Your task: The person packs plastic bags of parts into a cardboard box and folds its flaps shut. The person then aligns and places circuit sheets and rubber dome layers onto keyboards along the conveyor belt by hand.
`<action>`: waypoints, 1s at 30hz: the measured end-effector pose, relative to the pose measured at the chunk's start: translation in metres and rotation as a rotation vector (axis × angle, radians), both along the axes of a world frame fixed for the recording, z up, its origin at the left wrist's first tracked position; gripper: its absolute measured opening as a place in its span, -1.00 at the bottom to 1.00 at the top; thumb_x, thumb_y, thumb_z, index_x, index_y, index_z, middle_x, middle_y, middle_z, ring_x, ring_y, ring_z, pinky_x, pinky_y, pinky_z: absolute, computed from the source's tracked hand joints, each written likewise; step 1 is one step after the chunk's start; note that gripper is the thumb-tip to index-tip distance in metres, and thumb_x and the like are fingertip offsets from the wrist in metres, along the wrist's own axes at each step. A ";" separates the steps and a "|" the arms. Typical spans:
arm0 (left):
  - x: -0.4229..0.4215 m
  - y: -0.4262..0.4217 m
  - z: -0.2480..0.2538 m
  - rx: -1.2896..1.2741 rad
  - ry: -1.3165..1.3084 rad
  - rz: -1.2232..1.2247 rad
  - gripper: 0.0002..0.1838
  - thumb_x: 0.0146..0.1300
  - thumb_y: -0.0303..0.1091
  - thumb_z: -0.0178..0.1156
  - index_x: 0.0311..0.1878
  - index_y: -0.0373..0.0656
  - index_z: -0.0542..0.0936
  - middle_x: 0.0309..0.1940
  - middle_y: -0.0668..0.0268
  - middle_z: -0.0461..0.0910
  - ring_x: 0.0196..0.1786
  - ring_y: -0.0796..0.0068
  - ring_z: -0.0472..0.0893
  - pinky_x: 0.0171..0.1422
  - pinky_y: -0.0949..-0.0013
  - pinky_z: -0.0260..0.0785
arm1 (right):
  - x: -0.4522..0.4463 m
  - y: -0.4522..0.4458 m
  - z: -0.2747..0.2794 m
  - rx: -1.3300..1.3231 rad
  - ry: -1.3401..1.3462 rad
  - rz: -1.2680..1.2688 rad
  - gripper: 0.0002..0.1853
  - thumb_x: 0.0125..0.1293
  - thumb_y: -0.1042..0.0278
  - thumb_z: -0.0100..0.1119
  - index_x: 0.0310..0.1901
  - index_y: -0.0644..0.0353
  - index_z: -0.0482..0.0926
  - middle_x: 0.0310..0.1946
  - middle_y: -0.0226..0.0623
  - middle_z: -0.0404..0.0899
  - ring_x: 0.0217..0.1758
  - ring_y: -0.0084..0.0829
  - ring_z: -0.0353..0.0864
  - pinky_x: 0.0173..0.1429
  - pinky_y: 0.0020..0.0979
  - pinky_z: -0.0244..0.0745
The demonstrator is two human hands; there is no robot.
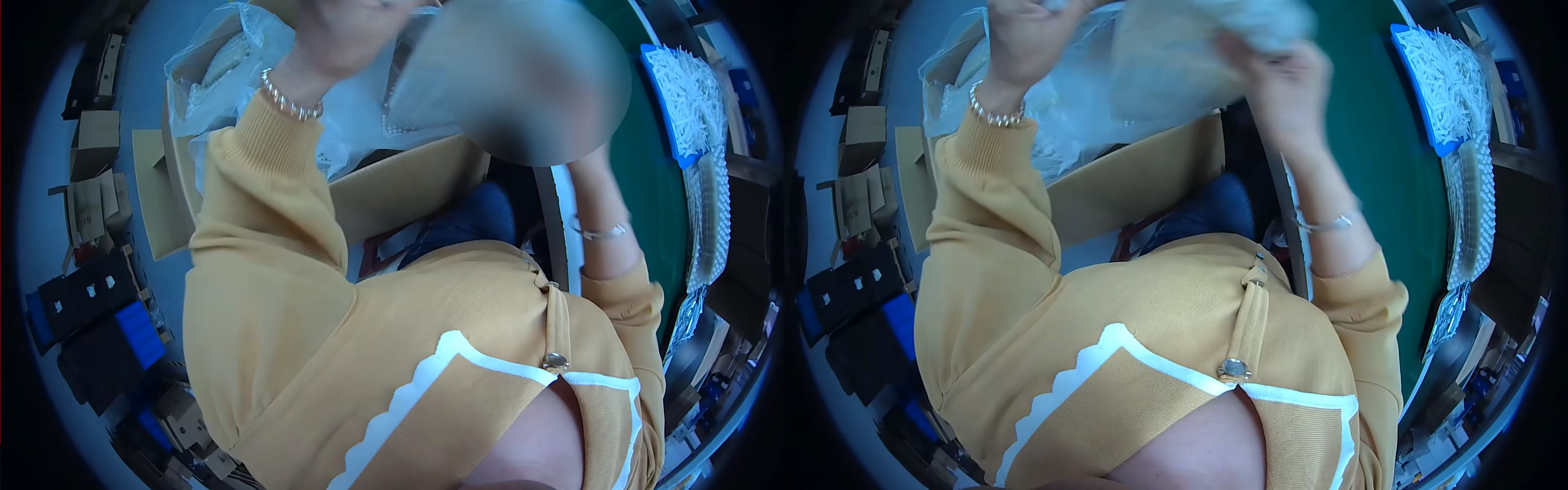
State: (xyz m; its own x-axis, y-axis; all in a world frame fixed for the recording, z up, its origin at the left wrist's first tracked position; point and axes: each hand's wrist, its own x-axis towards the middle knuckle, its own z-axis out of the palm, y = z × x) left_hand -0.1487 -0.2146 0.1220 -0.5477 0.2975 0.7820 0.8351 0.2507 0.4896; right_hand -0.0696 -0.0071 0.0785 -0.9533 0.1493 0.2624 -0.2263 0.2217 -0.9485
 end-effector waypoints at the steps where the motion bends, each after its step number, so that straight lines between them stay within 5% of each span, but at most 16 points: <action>1: -0.014 -0.005 -0.016 0.051 -0.002 0.095 -0.89 0.18 -0.42 0.15 -0.30 -0.24 0.60 -0.49 0.29 0.61 -0.50 0.39 0.57 -0.34 0.47 0.43 | 0.003 0.028 0.002 0.061 0.036 -0.112 -0.74 0.14 0.44 0.20 -0.12 0.34 0.57 -0.20 -0.26 0.60 -0.12 -0.47 0.56 0.04 -0.45 0.41; 2: -0.025 -0.014 -0.037 0.102 -0.006 0.186 -0.87 0.25 -0.42 0.10 -0.24 -0.23 0.60 -0.45 0.31 0.62 -0.48 0.44 0.57 -0.33 0.46 0.44 | 0.007 0.049 0.014 -0.241 0.136 -0.199 -0.74 0.13 0.38 0.25 -0.19 0.38 0.58 -0.22 -0.28 0.61 -0.15 -0.50 0.56 0.04 -0.46 0.38; 4: -0.037 -0.033 -0.087 -0.199 -0.165 0.092 -0.81 0.07 -0.45 0.03 -0.26 -0.06 0.58 -0.46 0.18 0.57 -0.33 0.20 0.60 -0.27 0.26 0.45 | 0.033 0.122 0.033 -0.671 0.205 -0.309 -0.62 0.23 0.38 0.08 0.06 0.36 0.42 0.03 -0.13 0.48 0.12 -0.31 0.44 0.28 -0.27 0.25; 5: -0.038 -0.037 -0.111 -0.575 -0.299 0.093 -0.78 0.09 -0.45 0.00 -0.23 -0.03 0.59 -0.38 0.16 0.59 -0.25 0.17 0.60 -0.19 0.22 0.45 | 0.055 0.168 0.047 -0.714 0.196 -0.280 -0.59 0.26 0.33 0.03 0.10 0.37 0.37 0.08 -0.10 0.44 0.16 -0.27 0.41 0.28 -0.18 0.25; 6: -0.035 -0.038 -0.134 -0.952 -0.433 0.090 -0.75 0.11 -0.46 -0.02 -0.20 0.00 0.60 -0.29 0.13 0.60 -0.17 0.15 0.59 -0.11 0.18 0.44 | 0.072 0.164 0.077 -0.623 0.220 -0.642 -0.59 0.27 0.30 0.01 0.09 0.39 0.38 0.09 -0.07 0.43 0.18 -0.22 0.39 0.30 -0.14 0.22; 10: -0.019 -0.031 -0.229 -1.636 -0.745 -0.114 -0.57 0.05 -0.48 0.01 0.04 0.04 0.54 -0.14 0.07 0.57 -0.04 0.07 0.55 0.03 0.15 0.40 | 0.177 0.305 0.101 -0.400 0.302 -0.760 -0.54 0.28 0.30 0.00 0.14 0.42 0.34 0.13 -0.03 0.39 0.20 -0.21 0.38 0.30 -0.15 0.25; 12: -0.005 -0.044 -0.249 -1.424 -0.623 -0.272 -0.59 0.10 -0.42 -0.01 0.07 -0.02 0.51 -0.11 0.04 0.55 0.02 0.07 0.51 0.03 0.14 0.39 | 0.223 0.322 0.120 -0.301 0.137 -0.826 -0.54 0.25 0.34 0.04 0.12 0.46 0.36 0.10 -0.03 0.42 0.16 -0.26 0.43 0.25 -0.25 0.33; 13: -0.002 -0.044 -0.259 -1.431 -0.614 -0.281 -0.59 0.10 -0.41 -0.01 0.06 -0.02 0.52 -0.12 0.04 0.55 0.00 0.06 0.52 0.02 0.14 0.39 | 0.253 0.352 0.112 0.111 0.048 -0.871 -0.64 0.29 0.36 -0.01 0.04 0.43 0.45 0.01 -0.10 0.50 0.05 -0.35 0.51 0.18 -0.37 0.38; 15: -0.001 -0.039 -0.274 -1.498 -0.627 -0.267 -0.61 0.10 -0.41 0.00 0.04 -0.03 0.53 -0.15 0.03 0.55 -0.03 0.05 0.52 -0.01 0.12 0.39 | 0.251 0.311 0.123 0.515 -0.111 -0.901 -0.68 0.20 0.38 0.10 -0.06 0.41 0.54 -0.11 -0.17 0.58 -0.04 -0.41 0.54 0.11 -0.43 0.37; 18: -0.011 -0.033 -0.296 -1.569 -0.636 -0.207 -0.63 0.10 -0.41 0.01 0.01 -0.03 0.54 -0.20 0.02 0.56 -0.07 0.03 0.53 -0.04 0.11 0.39 | 0.217 0.256 0.143 0.603 -0.205 -0.885 -0.67 0.15 0.34 0.17 -0.08 0.33 0.54 -0.22 -0.35 0.58 -0.15 -0.55 0.49 0.02 -0.52 0.32; 21: -0.020 -0.039 -0.313 -1.595 -0.632 -0.123 -0.65 0.09 -0.41 0.01 -0.02 -0.04 0.55 -0.24 0.01 0.56 -0.12 0.01 0.54 -0.08 0.09 0.38 | 0.205 0.280 0.138 0.462 -0.174 -0.945 -0.66 0.09 0.40 0.17 -0.09 0.34 0.53 -0.22 -0.30 0.59 -0.21 -0.51 0.52 -0.02 -0.49 0.36; 30: -0.027 -0.065 -0.292 -1.265 -0.623 0.185 -0.71 0.09 -0.39 0.03 -0.11 -0.07 0.59 -0.37 -0.03 0.56 -0.25 -0.04 0.56 -0.18 0.04 0.38 | 0.164 0.440 0.093 -0.702 0.574 -1.224 -0.62 0.09 0.55 0.28 -0.04 0.28 0.43 -0.14 -0.23 0.53 -0.21 -0.28 0.59 -0.28 -0.19 0.59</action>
State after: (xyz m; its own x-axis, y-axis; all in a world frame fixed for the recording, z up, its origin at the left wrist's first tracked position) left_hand -0.1758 -0.2792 -0.1695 -0.8055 0.4907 -0.3323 0.4775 0.8695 0.1264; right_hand 0.0949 0.4327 0.1718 0.0487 0.9952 0.0846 -0.6068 0.0968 -0.7889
